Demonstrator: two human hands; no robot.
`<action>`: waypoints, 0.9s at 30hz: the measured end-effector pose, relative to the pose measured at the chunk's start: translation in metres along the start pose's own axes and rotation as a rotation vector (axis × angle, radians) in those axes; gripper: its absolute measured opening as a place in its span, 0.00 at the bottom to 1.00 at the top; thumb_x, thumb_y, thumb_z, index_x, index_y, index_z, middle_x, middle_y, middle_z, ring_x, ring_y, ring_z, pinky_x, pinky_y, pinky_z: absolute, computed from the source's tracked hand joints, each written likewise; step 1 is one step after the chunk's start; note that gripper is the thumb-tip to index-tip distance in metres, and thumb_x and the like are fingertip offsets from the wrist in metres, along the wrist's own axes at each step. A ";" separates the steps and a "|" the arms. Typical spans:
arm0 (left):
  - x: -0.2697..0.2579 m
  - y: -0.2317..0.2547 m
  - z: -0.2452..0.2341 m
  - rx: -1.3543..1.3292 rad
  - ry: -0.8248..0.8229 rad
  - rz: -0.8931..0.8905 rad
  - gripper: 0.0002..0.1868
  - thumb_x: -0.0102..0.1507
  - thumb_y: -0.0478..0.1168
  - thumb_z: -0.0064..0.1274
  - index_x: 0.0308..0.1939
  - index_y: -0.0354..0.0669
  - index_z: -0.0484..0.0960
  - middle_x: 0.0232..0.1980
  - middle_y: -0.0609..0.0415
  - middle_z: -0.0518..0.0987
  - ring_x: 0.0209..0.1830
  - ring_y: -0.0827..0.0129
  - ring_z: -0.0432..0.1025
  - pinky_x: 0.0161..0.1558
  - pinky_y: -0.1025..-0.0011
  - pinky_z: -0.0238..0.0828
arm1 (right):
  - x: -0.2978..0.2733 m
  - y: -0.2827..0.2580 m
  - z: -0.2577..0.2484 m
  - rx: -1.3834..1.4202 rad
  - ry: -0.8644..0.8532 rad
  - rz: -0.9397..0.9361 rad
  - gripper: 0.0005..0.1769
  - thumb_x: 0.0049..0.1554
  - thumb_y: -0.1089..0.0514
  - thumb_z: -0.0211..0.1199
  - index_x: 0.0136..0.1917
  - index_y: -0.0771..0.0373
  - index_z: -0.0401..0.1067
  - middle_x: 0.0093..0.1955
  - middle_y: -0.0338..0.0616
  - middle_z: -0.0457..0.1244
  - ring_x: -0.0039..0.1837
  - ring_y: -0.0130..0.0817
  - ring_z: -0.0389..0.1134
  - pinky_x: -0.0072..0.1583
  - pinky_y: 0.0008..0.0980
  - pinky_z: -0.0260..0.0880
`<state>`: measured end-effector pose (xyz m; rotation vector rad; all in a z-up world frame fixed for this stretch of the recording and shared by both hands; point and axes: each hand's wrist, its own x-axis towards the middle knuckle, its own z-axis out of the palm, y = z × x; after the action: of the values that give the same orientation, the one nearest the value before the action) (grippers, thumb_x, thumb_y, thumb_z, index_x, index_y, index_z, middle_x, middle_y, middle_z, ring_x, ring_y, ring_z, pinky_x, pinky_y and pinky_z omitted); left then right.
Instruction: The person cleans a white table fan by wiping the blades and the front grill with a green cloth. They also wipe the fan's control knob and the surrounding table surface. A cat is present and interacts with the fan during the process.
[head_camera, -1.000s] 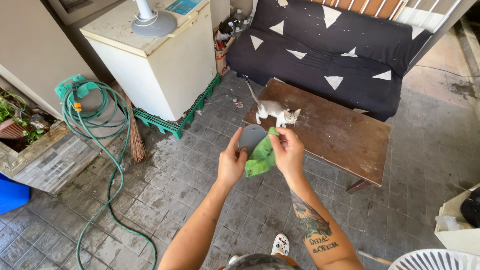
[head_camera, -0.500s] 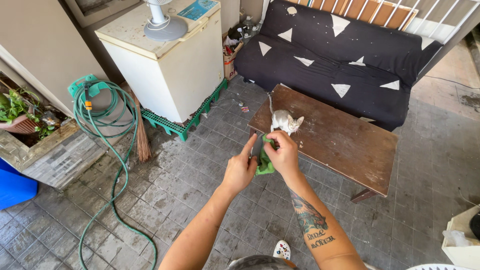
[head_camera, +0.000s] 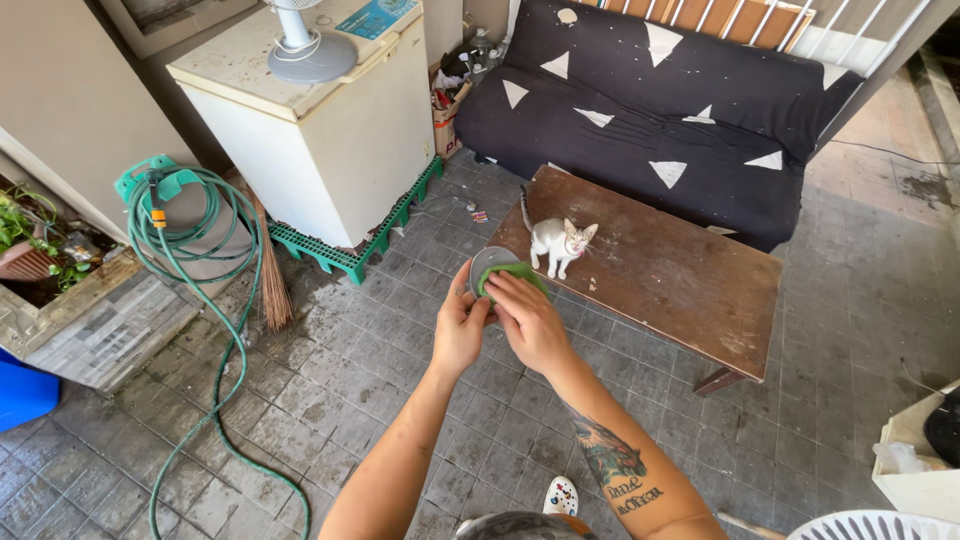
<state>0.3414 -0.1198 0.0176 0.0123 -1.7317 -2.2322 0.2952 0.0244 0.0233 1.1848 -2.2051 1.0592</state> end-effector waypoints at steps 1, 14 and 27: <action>0.000 -0.002 -0.001 0.061 -0.012 -0.004 0.33 0.68 0.31 0.42 0.78 0.38 0.53 0.46 0.52 0.83 0.45 0.74 0.80 0.47 0.70 0.82 | -0.002 0.002 -0.002 -0.012 -0.012 0.011 0.21 0.64 0.61 0.57 0.69 0.67 0.70 0.74 0.56 0.61 0.78 0.53 0.59 0.76 0.48 0.56; 0.005 -0.007 -0.023 0.177 -0.053 -0.013 0.34 0.67 0.30 0.46 0.79 0.38 0.59 0.31 0.59 0.76 0.31 0.80 0.72 0.39 0.73 0.80 | -0.007 0.004 -0.009 -0.108 -0.058 0.110 0.27 0.62 0.54 0.59 0.72 0.68 0.67 0.76 0.56 0.59 0.79 0.49 0.56 0.78 0.53 0.47; 0.010 -0.009 -0.012 0.162 -0.028 -0.036 0.32 0.67 0.30 0.44 0.76 0.37 0.58 0.30 0.61 0.74 0.31 0.81 0.74 0.38 0.73 0.82 | -0.010 0.001 -0.005 -0.076 0.034 0.123 0.27 0.63 0.54 0.59 0.72 0.68 0.66 0.77 0.56 0.58 0.80 0.50 0.54 0.78 0.51 0.48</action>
<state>0.3324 -0.1315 0.0076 0.0494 -1.9380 -2.1203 0.2994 0.0338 0.0195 1.0032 -2.2949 1.0258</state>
